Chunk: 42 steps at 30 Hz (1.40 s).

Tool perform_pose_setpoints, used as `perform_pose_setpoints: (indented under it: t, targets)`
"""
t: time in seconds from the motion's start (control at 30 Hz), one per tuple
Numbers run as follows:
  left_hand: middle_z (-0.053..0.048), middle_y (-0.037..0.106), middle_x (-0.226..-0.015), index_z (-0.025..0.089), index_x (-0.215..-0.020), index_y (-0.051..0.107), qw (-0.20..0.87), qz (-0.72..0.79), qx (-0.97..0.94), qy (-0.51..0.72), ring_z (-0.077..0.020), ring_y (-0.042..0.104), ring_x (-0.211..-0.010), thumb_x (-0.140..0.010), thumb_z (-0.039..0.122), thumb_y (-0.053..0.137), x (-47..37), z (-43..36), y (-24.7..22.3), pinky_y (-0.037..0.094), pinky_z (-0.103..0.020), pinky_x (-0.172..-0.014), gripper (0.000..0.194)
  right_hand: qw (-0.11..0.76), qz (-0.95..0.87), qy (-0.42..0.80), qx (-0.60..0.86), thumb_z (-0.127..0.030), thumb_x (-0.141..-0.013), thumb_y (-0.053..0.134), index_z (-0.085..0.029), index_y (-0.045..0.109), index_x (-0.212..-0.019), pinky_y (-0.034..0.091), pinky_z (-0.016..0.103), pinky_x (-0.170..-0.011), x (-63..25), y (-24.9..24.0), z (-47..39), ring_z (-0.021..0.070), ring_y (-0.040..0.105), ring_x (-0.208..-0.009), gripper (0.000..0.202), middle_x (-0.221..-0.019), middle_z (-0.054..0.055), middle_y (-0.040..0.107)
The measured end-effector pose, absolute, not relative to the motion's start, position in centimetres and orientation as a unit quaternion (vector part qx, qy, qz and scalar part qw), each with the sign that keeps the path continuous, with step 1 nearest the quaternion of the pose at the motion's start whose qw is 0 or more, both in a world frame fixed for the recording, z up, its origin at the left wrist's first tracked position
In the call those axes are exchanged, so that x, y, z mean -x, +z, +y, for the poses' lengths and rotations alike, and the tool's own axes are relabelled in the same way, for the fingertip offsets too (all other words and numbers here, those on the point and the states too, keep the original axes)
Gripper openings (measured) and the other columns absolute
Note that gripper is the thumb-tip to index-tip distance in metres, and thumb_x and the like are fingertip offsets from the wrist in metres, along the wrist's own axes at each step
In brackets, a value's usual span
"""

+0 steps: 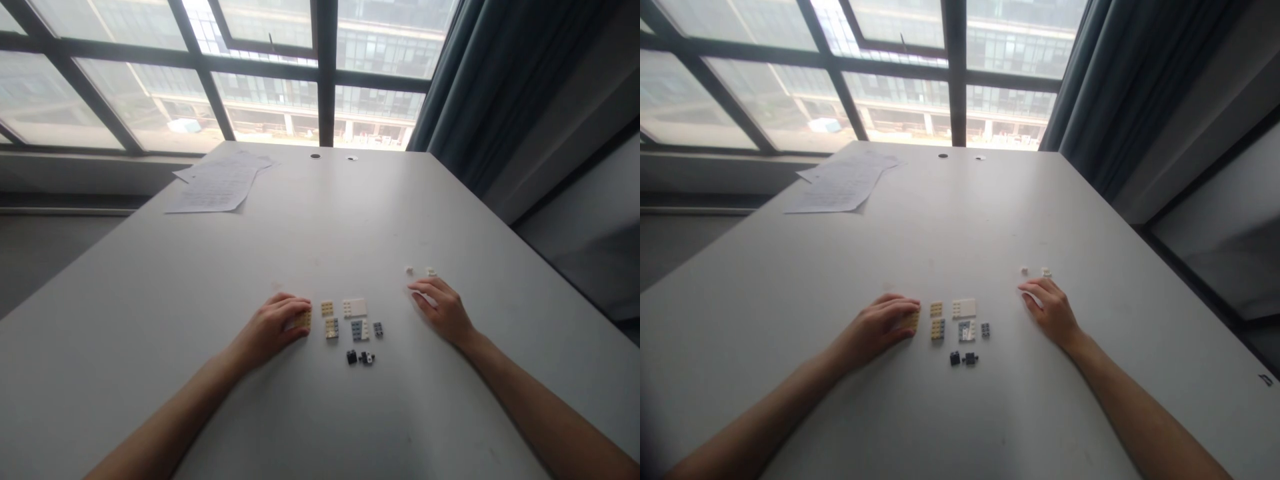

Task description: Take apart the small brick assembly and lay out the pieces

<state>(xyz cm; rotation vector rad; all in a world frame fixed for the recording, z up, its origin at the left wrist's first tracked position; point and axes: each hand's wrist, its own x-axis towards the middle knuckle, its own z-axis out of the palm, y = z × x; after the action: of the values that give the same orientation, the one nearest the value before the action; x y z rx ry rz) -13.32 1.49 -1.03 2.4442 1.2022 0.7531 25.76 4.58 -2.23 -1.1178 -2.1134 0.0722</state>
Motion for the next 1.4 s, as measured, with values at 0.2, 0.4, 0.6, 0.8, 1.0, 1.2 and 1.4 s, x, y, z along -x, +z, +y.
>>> perform_pose_setpoints:
  t: [0.2, 0.4, 0.6, 0.8, 1.0, 1.2, 1.4]
  targets:
    - [-0.007, 0.068, -0.102, 0.02, -0.103, 0.063, 0.158, 0.432, -0.841, 0.285, -0.0185, 0.063, -0.095, -0.08, 0.031, 0.066, 13.2, 1.7, -0.5, 0.054, -0.031, -0.085, 0.025, 0.392, -0.803, 0.041, 0.448, -0.02, -0.088, 0.055, -0.023, 0.066, -0.099, 0.05, 0.037, -0.083, -25.7, -2.0, 4.4, 0.0208, 0.062, -0.089, 0.016, -0.094, 0.005, 0.066]
    - [-0.006, 0.069, -0.101, 0.02, -0.101, 0.062, 0.123, 0.423, -0.828, 0.346, -0.0193, 0.063, -0.093, -0.077, 0.032, 0.071, 9.9, 5.2, 2.9, 0.052, -0.035, -0.086, 0.029, 0.449, -0.733, 0.072, 0.506, -0.021, -0.086, 0.058, -0.021, 0.067, -0.091, 0.049, 0.029, -0.067, -25.9, -1.9, 4.7, 0.0156, 0.057, -0.069, 0.011, -0.087, 0.003, 0.065]
    - [-0.003, 0.069, -0.094, 0.02, -0.098, 0.062, 0.161, 0.384, -0.871, 0.262, -0.0202, 0.06, -0.094, -0.071, 0.025, 0.075, -0.6, 10.0, 3.5, 0.05, -0.034, -0.085, 0.03, 0.466, -0.688, 0.083, 0.55, -0.022, -0.086, 0.057, -0.021, 0.068, -0.089, 0.047, 0.029, -0.065, -25.9, -1.7, 5.0, 0.0155, 0.055, -0.066, 0.011, -0.083, 0.002, 0.065]
    - [-0.007, 0.067, -0.087, 0.017, -0.1, 0.062, 0.171, 0.39, -0.876, 0.226, -0.0235, 0.061, -0.088, -0.07, 0.023, 0.073, -5.8, 11.6, 0.7, 0.05, -0.033, -0.076, 0.033, 0.466, -0.692, 0.093, 0.543, -0.024, -0.087, 0.054, -0.022, 0.067, -0.089, 0.048, 0.03, -0.064, -25.8, -1.4, 4.9, 0.0171, 0.057, -0.068, 0.014, -0.082, 0.003, 0.064]
    - [-0.007, 0.064, -0.092, 0.018, -0.102, 0.06, 0.175, 0.408, -0.867, 0.225, -0.0239, 0.06, -0.093, -0.074, 0.026, 0.07, -5.6, 10.7, -0.2, 0.048, -0.034, -0.082, 0.03, 0.469, -0.691, 0.105, 0.539, -0.023, -0.087, 0.055, -0.022, 0.066, -0.088, 0.048, 0.03, -0.064, -25.8, -1.4, 5.0, 0.0166, 0.057, -0.068, 0.012, -0.083, 0.003, 0.065]
    - [-0.008, 0.065, -0.095, 0.017, -0.104, 0.06, 0.176, 0.404, -0.867, 0.231, -0.0245, 0.059, -0.094, -0.073, 0.026, 0.073, -5.9, 10.6, -0.4, 0.049, -0.035, -0.084, 0.035, 0.47, -0.689, 0.106, 0.541, -0.022, -0.086, 0.055, -0.022, 0.067, -0.088, 0.048, 0.03, -0.064, -25.7, -1.3, 5.0, 0.0165, 0.057, -0.069, 0.012, -0.083, 0.003, 0.065]
    - [-0.008, 0.06, -0.117, 0.019, -0.115, 0.054, 0.169, 0.406, -0.855, 0.275, -0.0238, 0.055, -0.109, -0.077, 0.035, 0.072, -3.4, 10.6, 1.5, 0.045, -0.038, -0.095, 0.045, 0.467, -0.689, 0.093, 0.547, -0.023, -0.086, 0.055, -0.021, 0.067, -0.088, 0.048, 0.031, -0.064, -26.0, -1.5, 4.9, 0.0167, 0.056, -0.067, 0.012, -0.081, 0.003, 0.065]
